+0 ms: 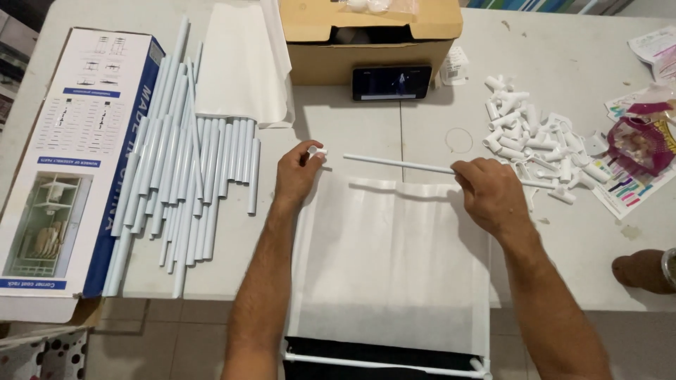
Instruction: Assembling a multi-tier shoe rack by sliding poles through fabric shelves and connecting them with plastic joints.
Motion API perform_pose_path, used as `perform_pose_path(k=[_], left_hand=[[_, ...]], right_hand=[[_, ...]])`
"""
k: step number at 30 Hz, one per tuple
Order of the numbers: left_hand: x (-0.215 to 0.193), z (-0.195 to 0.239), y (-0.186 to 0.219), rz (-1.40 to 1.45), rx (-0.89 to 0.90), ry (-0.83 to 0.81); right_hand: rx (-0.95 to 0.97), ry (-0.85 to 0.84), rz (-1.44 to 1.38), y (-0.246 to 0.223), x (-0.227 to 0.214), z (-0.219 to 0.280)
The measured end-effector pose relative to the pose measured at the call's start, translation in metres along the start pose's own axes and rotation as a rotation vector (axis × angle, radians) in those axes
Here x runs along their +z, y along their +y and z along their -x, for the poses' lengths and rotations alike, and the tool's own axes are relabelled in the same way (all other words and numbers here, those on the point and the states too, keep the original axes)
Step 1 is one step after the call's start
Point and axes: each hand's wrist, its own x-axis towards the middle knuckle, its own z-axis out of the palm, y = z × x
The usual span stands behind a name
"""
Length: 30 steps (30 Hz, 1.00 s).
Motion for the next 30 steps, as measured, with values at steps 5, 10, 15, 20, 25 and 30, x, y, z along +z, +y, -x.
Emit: perform_pose_path(k=[5, 10, 15, 20, 25, 30], left_hand=[[-0.007, 0.002, 0.013, 0.056, 0.125, 0.007], [-0.016, 0.005, 0.01, 0.238, 0.113, -0.077], [-0.016, 0.006, 0.004, 0.25, 0.1, -0.122], [-0.014, 0.004, 0.003, 0.304, 0.093, -0.122], [-0.01, 0.004, -0.004, 0.328, 0.108, -0.133], [-0.006, -0.005, -0.011, 0.322, 0.146, -0.218]], right_hand=[[0.011, 0.002, -0.068, -0.021, 0.013, -0.034], [0.012, -0.064, -0.101, -0.037, 0.02, -0.042], [0.017, -0.065, -0.073, -0.044, 0.027, -0.04], [0.011, -0.021, -0.099, -0.052, 0.026, -0.037], [0.038, -0.008, -0.149, -0.05, 0.037, -0.028], [-0.077, 0.158, 0.016, -0.047, 0.026, -0.042]])
